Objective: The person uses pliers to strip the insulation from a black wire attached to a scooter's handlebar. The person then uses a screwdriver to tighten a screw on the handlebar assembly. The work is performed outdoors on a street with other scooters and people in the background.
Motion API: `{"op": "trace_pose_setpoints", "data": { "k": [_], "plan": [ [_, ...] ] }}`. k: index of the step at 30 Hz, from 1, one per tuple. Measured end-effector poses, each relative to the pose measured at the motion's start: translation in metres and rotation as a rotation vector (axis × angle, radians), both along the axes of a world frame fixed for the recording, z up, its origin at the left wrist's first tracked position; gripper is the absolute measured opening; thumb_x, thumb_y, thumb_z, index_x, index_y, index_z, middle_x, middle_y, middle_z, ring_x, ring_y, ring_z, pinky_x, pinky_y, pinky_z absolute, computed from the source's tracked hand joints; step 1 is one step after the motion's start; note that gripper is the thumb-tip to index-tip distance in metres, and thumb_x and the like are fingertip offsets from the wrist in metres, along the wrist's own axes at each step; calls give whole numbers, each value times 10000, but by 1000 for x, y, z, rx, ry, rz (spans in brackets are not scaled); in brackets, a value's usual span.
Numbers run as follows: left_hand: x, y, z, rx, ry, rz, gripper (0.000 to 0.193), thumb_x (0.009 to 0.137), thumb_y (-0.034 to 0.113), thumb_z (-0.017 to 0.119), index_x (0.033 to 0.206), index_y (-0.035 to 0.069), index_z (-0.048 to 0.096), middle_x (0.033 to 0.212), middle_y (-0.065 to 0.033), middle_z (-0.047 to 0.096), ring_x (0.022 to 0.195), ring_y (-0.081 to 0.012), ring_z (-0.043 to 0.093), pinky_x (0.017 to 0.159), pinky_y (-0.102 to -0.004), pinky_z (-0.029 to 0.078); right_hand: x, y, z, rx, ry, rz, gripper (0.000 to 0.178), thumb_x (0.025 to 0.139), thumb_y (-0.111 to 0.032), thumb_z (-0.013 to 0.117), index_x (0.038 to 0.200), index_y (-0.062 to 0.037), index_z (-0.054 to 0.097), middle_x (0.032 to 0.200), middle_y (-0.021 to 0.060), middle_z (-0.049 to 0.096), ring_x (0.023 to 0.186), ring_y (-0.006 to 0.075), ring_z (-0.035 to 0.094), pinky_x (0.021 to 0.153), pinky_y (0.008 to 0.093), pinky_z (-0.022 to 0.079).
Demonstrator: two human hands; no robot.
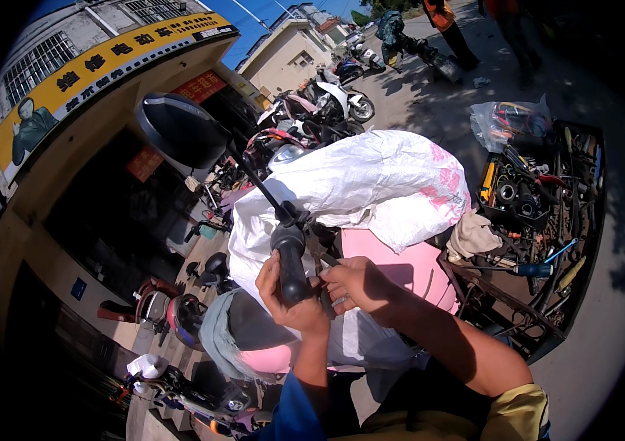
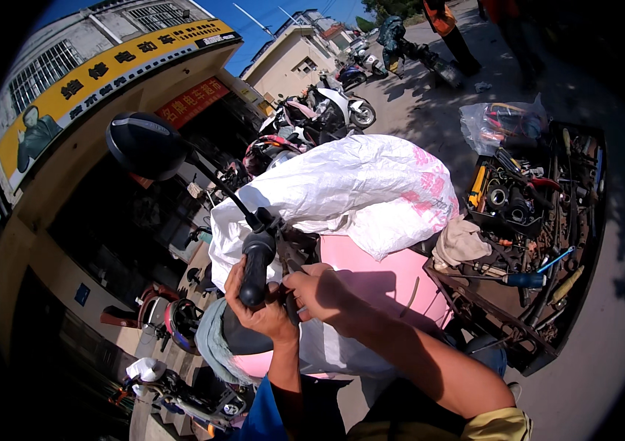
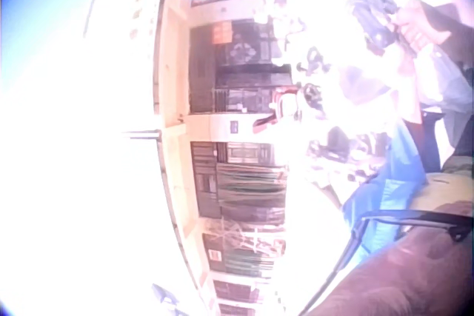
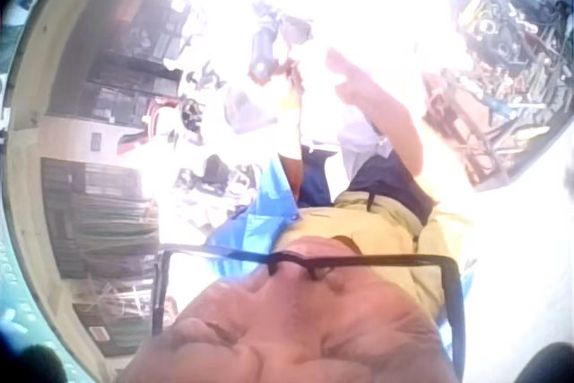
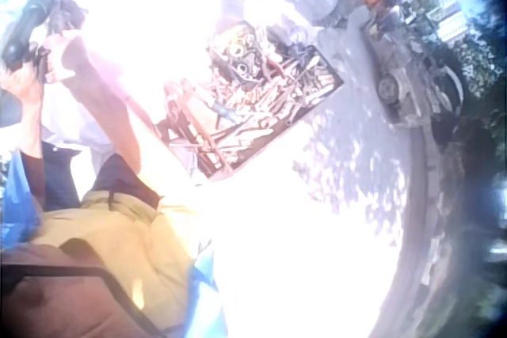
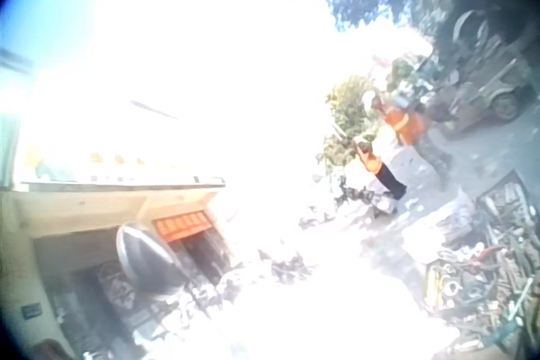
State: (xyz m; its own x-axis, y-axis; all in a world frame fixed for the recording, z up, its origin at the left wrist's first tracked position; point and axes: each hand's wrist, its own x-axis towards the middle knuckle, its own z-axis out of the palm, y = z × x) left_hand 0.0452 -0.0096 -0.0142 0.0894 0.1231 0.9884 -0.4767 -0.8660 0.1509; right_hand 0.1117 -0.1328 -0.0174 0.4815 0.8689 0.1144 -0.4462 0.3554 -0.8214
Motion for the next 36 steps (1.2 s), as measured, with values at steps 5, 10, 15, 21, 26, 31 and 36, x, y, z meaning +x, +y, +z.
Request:
{"op": "trace_pose_setpoints", "data": {
  "k": [5, 10, 15, 21, 26, 31, 36],
  "plan": [
    [-1, -3, 0, -13, 6, 13, 566, 781, -45, 774, 1287, -16, 523, 1315, -199, 538, 1257, -341, 565, 1082, -447, 474, 0, -6, -1, 5, -9, -14, 332, 970, -265, 569, 1057, 47, 643, 992, 141, 669, 877, 239, 675, 698, 382, 576],
    [1, -6, 0, -39, -2, -28, 583, 789, 14, 811, 1295, -6, 522, 1319, -193, 538, 1264, -336, 562, 1070, -435, 480, 12, -17, 17, -53, 25, 39, 300, 968, -254, 576, 976, 40, 641, 906, 134, 673, 771, 225, 677, 655, 368, 570],
    [0, -5, 0, -35, -1, -26, 584, 792, 28, 816, 1296, 0, 523, 1318, -190, 539, 1259, -334, 564, 1065, -429, 484, 14, -29, 33, -141, -23, 45, 283, 948, -256, 597, 944, 24, 641, 872, 128, 678, 721, 206, 669, 594, 355, 554],
    [0, -4, -1, -24, -6, -10, 560, 793, -1, 797, 1285, -1, 530, 1312, -189, 540, 1257, -335, 566, 1068, -431, 482, 8, -18, 30, -149, -105, 7, 280, 950, -244, 606, 1004, 28, 638, 904, 125, 668, 758, 209, 664, 618, 358, 566],
    [-5, -1, 0, -2, 14, 3, 556, 792, -5, 792, 1282, 5, 529, 1311, -190, 544, 1251, -330, 572, 1068, -426, 478, 6, -22, 27, -102, -82, 88, 304, 961, -246, 610, 1076, 34, 636, 973, 143, 654, 833, 224, 662, 679, 378, 582],
    [-5, -4, 2, -15, 2, -17, 550, 803, 46, 807, 1280, 13, 534, 1315, -190, 548, 1243, -321, 575, 1062, -420, 472, 5, -28, 14, 31, -46, 110, 317, 938, -261, 617, 1022, 42, 657, 928, 127, 646, 827, 226, 662, 665, 370, 585],
    [-2, -5, 0, -2, 1, 34, 555, 828, 122, 812, 1293, 12, 530, 1319, -187, 549, 1237, -318, 576, 1059, -420, 465, 11, -34, 1, 32, -73, 105, 322, 936, -261, 611, 1000, 49, 663, 931, 118, 656, 822, 217, 659, 664, 363, 580]
  ]
}}
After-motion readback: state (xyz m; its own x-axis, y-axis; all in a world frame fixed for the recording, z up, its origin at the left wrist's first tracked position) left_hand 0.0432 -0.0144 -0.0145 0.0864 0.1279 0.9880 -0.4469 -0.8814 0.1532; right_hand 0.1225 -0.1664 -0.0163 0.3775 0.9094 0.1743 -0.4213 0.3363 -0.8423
